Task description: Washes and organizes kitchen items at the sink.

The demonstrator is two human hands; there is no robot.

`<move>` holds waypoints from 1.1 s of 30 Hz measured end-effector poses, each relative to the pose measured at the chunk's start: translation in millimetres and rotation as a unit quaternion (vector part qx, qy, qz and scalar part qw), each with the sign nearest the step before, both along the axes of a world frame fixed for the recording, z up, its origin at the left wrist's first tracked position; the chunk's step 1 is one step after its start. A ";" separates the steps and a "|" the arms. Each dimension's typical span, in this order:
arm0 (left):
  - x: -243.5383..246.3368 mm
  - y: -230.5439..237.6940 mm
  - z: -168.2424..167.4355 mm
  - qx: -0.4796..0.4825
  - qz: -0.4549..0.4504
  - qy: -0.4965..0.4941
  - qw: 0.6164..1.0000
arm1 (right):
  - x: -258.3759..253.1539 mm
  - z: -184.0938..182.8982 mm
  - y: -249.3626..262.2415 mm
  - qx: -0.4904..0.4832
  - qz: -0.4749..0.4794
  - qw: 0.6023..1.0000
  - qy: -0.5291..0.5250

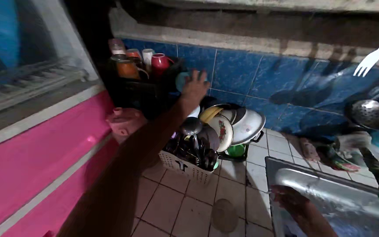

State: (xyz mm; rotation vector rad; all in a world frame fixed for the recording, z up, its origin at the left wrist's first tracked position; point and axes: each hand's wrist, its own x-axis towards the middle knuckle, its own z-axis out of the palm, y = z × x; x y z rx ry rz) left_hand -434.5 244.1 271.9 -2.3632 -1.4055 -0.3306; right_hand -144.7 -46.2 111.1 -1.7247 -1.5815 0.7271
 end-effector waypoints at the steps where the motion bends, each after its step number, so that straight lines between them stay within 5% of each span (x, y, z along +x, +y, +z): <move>1: -9.0 16.9 -11.2 -0.016 0.035 0.022 0.999 | -1.7 -0.2 2.2 0.005 0.010 0.999 -0.033; 5: -25.8 57.0 -52.9 -0.090 0.129 0.052 0.986 | -18.1 -13.5 13.8 0.111 0.081 0.978 -0.155; 9: -44.8 84.2 -83.8 -0.137 0.230 -0.191 0.944 | -41.9 -29.4 27.7 0.211 0.273 0.923 -0.170; 13: -57.7 93.5 -96.1 -0.177 0.291 -0.074 0.937 | -61.6 -28.2 31.5 0.105 0.419 0.894 -0.120; 18: -75.4 107.6 -116.8 -0.190 0.275 -0.263 0.905 | -72.4 -17.1 33.8 0.091 0.513 0.820 -0.236; 21: -83.1 124.3 -127.5 -0.187 0.226 -0.189 0.937 | -74.5 -9.9 29.9 0.094 0.535 0.782 -0.306; 23: -77.8 115.0 -120.4 -0.168 0.212 -0.121 0.955 | -70.9 -7.8 33.5 0.018 0.542 0.784 -0.302; 27: -52.3 70.4 -81.0 -0.135 0.152 -0.056 0.977 | -56.6 -42.5 44.2 0.105 0.513 0.813 -0.254; 33: -24.3 -39.4 -11.7 -0.094 0.034 0.014 0.995 | -32.9 -22.3 32.5 0.101 0.398 0.887 -0.209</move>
